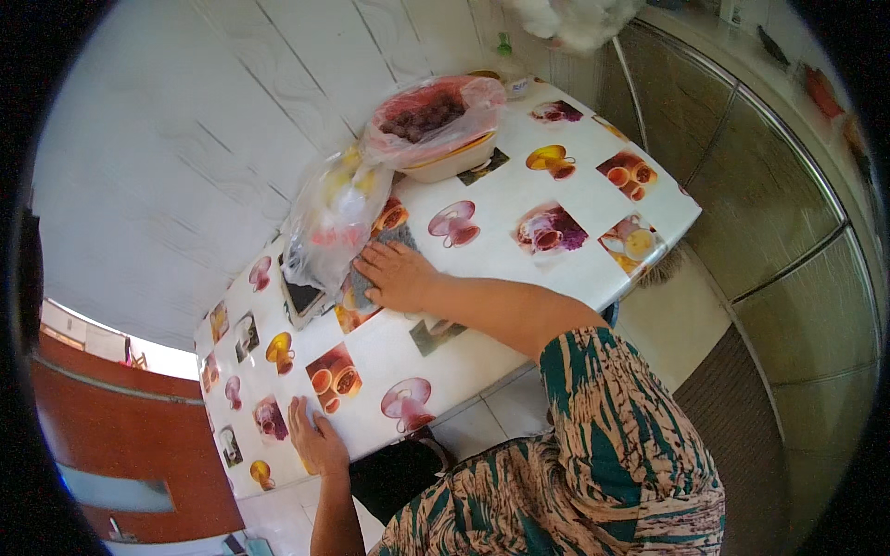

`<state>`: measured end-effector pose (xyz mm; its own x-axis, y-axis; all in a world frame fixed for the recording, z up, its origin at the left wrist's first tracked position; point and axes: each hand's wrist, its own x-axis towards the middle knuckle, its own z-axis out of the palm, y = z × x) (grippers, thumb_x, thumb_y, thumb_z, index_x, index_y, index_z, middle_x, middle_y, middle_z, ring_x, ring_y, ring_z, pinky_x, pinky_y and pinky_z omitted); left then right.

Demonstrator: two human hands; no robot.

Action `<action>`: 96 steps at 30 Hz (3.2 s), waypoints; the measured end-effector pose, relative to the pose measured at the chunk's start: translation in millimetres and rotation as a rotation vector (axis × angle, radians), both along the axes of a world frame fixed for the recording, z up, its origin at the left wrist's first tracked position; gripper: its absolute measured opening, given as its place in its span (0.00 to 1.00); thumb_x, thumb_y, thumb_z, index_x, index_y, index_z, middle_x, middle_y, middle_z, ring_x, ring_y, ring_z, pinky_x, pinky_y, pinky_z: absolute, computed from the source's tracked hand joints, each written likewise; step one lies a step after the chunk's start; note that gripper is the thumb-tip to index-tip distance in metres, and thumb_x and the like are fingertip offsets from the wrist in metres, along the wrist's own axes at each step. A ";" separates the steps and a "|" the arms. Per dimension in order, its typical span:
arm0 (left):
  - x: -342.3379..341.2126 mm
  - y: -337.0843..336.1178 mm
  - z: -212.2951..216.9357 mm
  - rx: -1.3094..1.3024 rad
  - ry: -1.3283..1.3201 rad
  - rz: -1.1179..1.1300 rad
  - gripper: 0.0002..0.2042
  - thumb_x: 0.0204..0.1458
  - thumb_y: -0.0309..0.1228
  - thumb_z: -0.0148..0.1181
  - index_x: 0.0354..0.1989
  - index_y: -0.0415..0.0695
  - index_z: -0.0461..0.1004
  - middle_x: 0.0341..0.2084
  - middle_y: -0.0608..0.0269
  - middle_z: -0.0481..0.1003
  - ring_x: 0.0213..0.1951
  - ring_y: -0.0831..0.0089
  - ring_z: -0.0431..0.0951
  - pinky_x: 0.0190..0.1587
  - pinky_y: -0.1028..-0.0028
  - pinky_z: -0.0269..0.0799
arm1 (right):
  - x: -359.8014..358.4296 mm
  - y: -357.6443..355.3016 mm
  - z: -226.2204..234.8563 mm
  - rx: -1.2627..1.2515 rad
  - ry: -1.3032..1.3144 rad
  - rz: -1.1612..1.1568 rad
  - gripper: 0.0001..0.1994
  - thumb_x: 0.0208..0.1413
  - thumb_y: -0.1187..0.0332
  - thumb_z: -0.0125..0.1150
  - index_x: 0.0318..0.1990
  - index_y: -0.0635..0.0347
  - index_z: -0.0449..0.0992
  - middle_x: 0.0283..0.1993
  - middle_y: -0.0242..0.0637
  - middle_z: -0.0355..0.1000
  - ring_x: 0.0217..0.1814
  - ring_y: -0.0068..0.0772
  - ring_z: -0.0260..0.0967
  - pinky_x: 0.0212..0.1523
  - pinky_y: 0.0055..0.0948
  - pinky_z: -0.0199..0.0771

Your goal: The person wipes the surface of a patterned kitchen table with a cloth.

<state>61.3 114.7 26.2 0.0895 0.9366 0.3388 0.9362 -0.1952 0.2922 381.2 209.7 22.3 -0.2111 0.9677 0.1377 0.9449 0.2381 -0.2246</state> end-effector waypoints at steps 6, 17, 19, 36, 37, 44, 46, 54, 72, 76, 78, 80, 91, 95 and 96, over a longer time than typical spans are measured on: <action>-2.7 0.4 -4.5 0.010 -0.034 -0.025 0.17 0.56 0.27 0.49 0.53 0.35 0.69 0.57 0.45 0.68 0.60 0.49 0.65 0.63 0.55 0.58 | 87.7 3.3 -7.3 0.053 -0.055 -0.152 0.31 0.64 0.49 0.39 0.70 0.55 0.54 0.75 0.40 0.48 0.77 0.38 0.41 0.73 0.40 0.38; -7.7 3.1 -9.4 0.006 -0.019 -0.051 0.17 0.57 0.29 0.47 0.54 0.35 0.69 0.58 0.45 0.68 0.61 0.49 0.64 0.63 0.56 0.57 | 271.7 -148.0 5.5 0.143 -0.071 -0.629 0.30 0.62 0.52 0.46 0.68 0.55 0.58 0.72 0.43 0.52 0.75 0.41 0.45 0.71 0.45 0.45; -6.5 2.6 -8.6 0.016 -0.001 -0.060 0.17 0.57 0.29 0.46 0.54 0.35 0.69 0.57 0.45 0.67 0.61 0.49 0.64 0.63 0.55 0.57 | 287.7 -180.4 18.5 0.054 -0.103 -0.847 0.30 0.63 0.51 0.44 0.69 0.55 0.57 0.72 0.43 0.52 0.75 0.41 0.45 0.71 0.45 0.44; -2.3 4.2 -5.6 -0.074 0.048 -0.021 0.19 0.60 0.30 0.44 0.57 0.32 0.66 0.58 0.42 0.67 0.60 0.46 0.65 0.63 0.56 0.57 | 284.9 -20.2 -1.2 0.041 -0.103 -0.469 0.30 0.63 0.50 0.41 0.70 0.52 0.55 0.74 0.44 0.49 0.77 0.44 0.40 0.72 0.48 0.41; 0.5 4.4 -2.2 -0.064 0.027 -0.035 0.20 0.61 0.34 0.45 0.56 0.32 0.68 0.57 0.42 0.67 0.60 0.47 0.66 0.63 0.56 0.58 | 286.7 -9.9 -0.2 0.027 -0.116 -0.461 0.30 0.63 0.50 0.41 0.70 0.52 0.55 0.73 0.44 0.49 0.77 0.44 0.40 0.72 0.48 0.41; -6.2 0.2 3.6 -0.060 0.019 -0.083 0.20 0.61 0.33 0.45 0.57 0.31 0.67 0.58 0.41 0.67 0.60 0.47 0.65 0.63 0.57 0.57 | 347.8 5.0 -3.1 0.038 -0.124 -0.720 0.30 0.63 0.48 0.41 0.69 0.51 0.58 0.74 0.41 0.49 0.77 0.40 0.40 0.71 0.47 0.43; -13.2 -3.7 -5.0 -0.061 0.038 -0.069 0.20 0.61 0.32 0.44 0.57 0.31 0.66 0.58 0.42 0.67 0.61 0.47 0.65 0.64 0.58 0.56 | 370.4 -16.1 -2.1 -0.020 -0.200 -0.775 0.32 0.64 0.45 0.36 0.71 0.50 0.53 0.75 0.40 0.46 0.78 0.40 0.38 0.72 0.49 0.40; -15.1 3.7 -12.0 -0.058 0.027 -0.036 0.20 0.59 0.30 0.46 0.58 0.35 0.66 0.59 0.46 0.66 0.62 0.49 0.64 0.65 0.58 0.56 | 383.0 -152.5 -7.8 0.069 -0.279 -0.949 0.30 0.64 0.46 0.39 0.70 0.47 0.56 0.73 0.40 0.50 0.75 0.41 0.46 0.68 0.52 0.48; -7.2 5.8 -34.7 0.137 0.037 0.024 0.18 0.58 0.31 0.48 0.56 0.43 0.69 0.60 0.56 0.67 0.64 0.57 0.63 0.64 0.60 0.57 | 194.1 -271.9 -35.1 0.286 -0.237 -0.788 0.28 0.64 0.54 0.45 0.69 0.50 0.58 0.72 0.45 0.53 0.75 0.49 0.46 0.68 0.54 0.45; -10.0 6.6 -39.1 0.153 0.033 0.035 0.18 0.58 0.33 0.49 0.56 0.43 0.69 0.60 0.57 0.67 0.64 0.58 0.62 0.64 0.60 0.56 | 70.5 -257.3 -19.7 0.299 -0.140 -0.479 0.29 0.61 0.56 0.50 0.69 0.51 0.58 0.73 0.42 0.51 0.75 0.44 0.45 0.67 0.49 0.46; -3.7 6.0 -42.1 0.128 0.029 0.049 0.18 0.57 0.33 0.49 0.56 0.43 0.69 0.60 0.57 0.67 0.64 0.58 0.62 0.65 0.59 0.56 | 21.9 -247.9 -15.8 0.231 -0.089 -0.348 0.30 0.60 0.56 0.51 0.70 0.50 0.56 0.73 0.42 0.51 0.76 0.43 0.45 0.68 0.48 0.46; -5.7 5.8 -39.5 0.126 0.029 0.065 0.19 0.57 0.33 0.49 0.56 0.43 0.69 0.61 0.57 0.67 0.65 0.58 0.61 0.65 0.59 0.55 | -23.7 -229.7 -6.2 0.116 -0.089 -0.208 0.32 0.60 0.57 0.51 0.71 0.51 0.54 0.75 0.40 0.47 0.77 0.42 0.41 0.69 0.46 0.43; -8.8 4.5 -38.6 0.274 -0.136 0.011 0.18 0.57 0.31 0.50 0.55 0.39 0.69 0.60 0.52 0.66 0.65 0.56 0.61 0.68 0.58 0.50 | -131.1 -109.5 -8.4 0.069 0.023 0.242 0.31 0.61 0.53 0.48 0.69 0.53 0.56 0.73 0.47 0.48 0.76 0.46 0.42 0.70 0.47 0.45; -12.9 2.8 -34.6 0.231 -0.164 0.020 0.18 0.57 0.32 0.51 0.54 0.39 0.70 0.60 0.53 0.67 0.64 0.57 0.62 0.68 0.58 0.51 | -108.5 -84.9 11.5 0.107 0.296 0.173 0.28 0.62 0.54 0.50 0.66 0.58 0.61 0.71 0.49 0.52 0.74 0.47 0.48 0.69 0.47 0.50; -11.4 2.1 -34.6 0.216 -0.176 0.020 0.18 0.57 0.32 0.51 0.54 0.39 0.70 0.60 0.53 0.67 0.64 0.57 0.62 0.68 0.58 0.51 | -91.5 -83.5 14.0 0.196 0.310 0.173 0.27 0.62 0.56 0.50 0.64 0.60 0.62 0.70 0.49 0.54 0.73 0.48 0.49 0.69 0.46 0.50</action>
